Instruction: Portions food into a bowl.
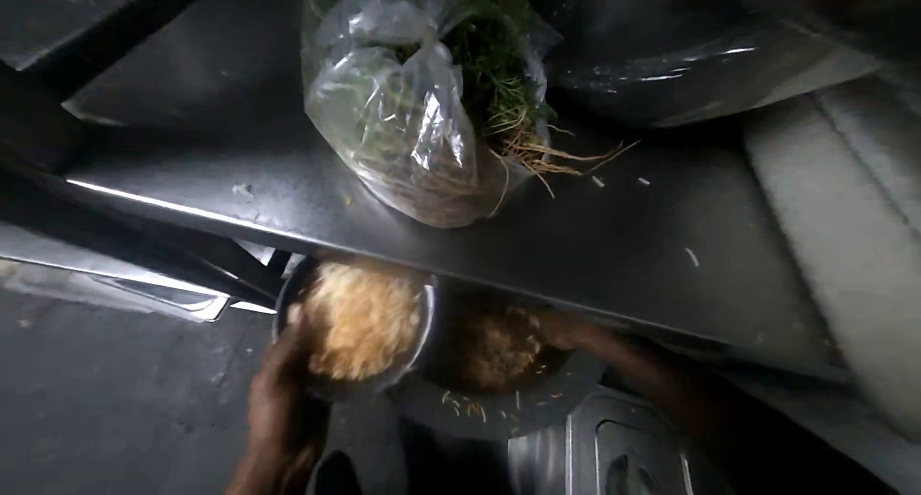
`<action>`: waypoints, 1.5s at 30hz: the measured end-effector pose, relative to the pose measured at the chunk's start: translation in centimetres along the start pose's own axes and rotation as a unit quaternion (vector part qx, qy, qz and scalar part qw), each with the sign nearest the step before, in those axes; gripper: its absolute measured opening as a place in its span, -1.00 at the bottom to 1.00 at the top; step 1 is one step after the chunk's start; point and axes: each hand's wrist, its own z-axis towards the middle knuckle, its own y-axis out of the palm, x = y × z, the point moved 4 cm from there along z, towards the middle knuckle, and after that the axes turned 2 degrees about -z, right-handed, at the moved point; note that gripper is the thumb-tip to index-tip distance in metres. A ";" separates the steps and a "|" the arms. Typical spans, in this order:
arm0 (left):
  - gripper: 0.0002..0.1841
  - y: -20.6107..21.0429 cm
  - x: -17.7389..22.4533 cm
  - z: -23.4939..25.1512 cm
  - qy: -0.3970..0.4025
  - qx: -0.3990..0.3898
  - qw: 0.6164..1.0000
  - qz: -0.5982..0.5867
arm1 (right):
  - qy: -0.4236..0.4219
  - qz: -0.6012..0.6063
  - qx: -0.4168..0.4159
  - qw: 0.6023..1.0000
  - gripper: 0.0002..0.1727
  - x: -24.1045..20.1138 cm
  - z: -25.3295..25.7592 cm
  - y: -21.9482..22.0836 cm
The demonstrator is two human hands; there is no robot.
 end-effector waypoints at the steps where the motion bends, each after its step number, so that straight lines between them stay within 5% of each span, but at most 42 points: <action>1: -0.63 -0.7 0.6 -0.9 0.016 0.010 1.000 -0.012 | 0.037 -0.023 -0.026 0.999 -0.57 -2.6 -1.1 -0.6; 5: -0.60 -3.5 2.4 -3.4 0.061 0.032 0.997 -0.037 | 0.083 -0.026 0.037 0.995 -0.58 -6.1 -3.3 -2.5; 8: -0.56 -4.9 3.1 -4.9 0.084 0.059 0.994 -0.026 | -0.014 0.125 0.291 0.949 -0.53 -0.2 1.0 0.4; 9: -0.57 -5.4 3.1 -5.2 0.089 0.065 0.993 -0.029 | -0.019 0.178 0.312 0.933 -0.52 0.4 2.3 0.7; 12: -0.62 -6.9 2.6 -5.8 0.103 0.084 0.990 -0.037 | 0.090 0.230 0.188 0.951 -0.49 -6.5 1.2 -3.4; 15: -0.66 -8.4 1.6 -6.2 0.100 0.095 0.990 -0.043 | 0.007 0.045 0.268 0.962 -0.57 -11.5 1.6 -1.7; 18: -0.65 -9.9 1.1 -6.3 0.104 0.075 0.990 -0.052 | -0.063 -0.079 0.127 0.987 -0.49 -14.1 -1.2 1.0; 21: -0.61 -10.7 0.9 -6.4 0.113 0.077 0.989 -0.048 | -0.098 -0.050 0.115 0.987 -0.45 -12.1 -1.1 0.0; 26: -0.65 -10.9 0.5 -7.0 0.121 0.062 0.990 -0.048 | -0.175 0.019 0.163 0.971 -0.47 -11.5 7.1 -2.1; 32: -0.65 -10.0 0.3 -8.1 0.097 0.045 0.994 -0.035 | -0.244 -0.002 0.030 0.969 -0.60 -7.4 8.4 0.8; 36: -0.63 -9.2 0.3 -8.2 0.085 0.048 0.995 -0.015 | -0.181 -0.043 -0.068 0.980 -0.58 -0.6 7.4 3.0; 39: -0.77 -8.5 0.4 -8.0 0.072 0.074 0.995 -0.001 | -0.149 -0.018 -0.100 0.984 -0.57 0.5 6.4 2.7; 45: -0.38 -7.8 0.0 -6.6 0.054 0.100 0.989 0.090 | -0.108 0.115 -0.131 0.979 -0.59 -0.3 5.8 1.9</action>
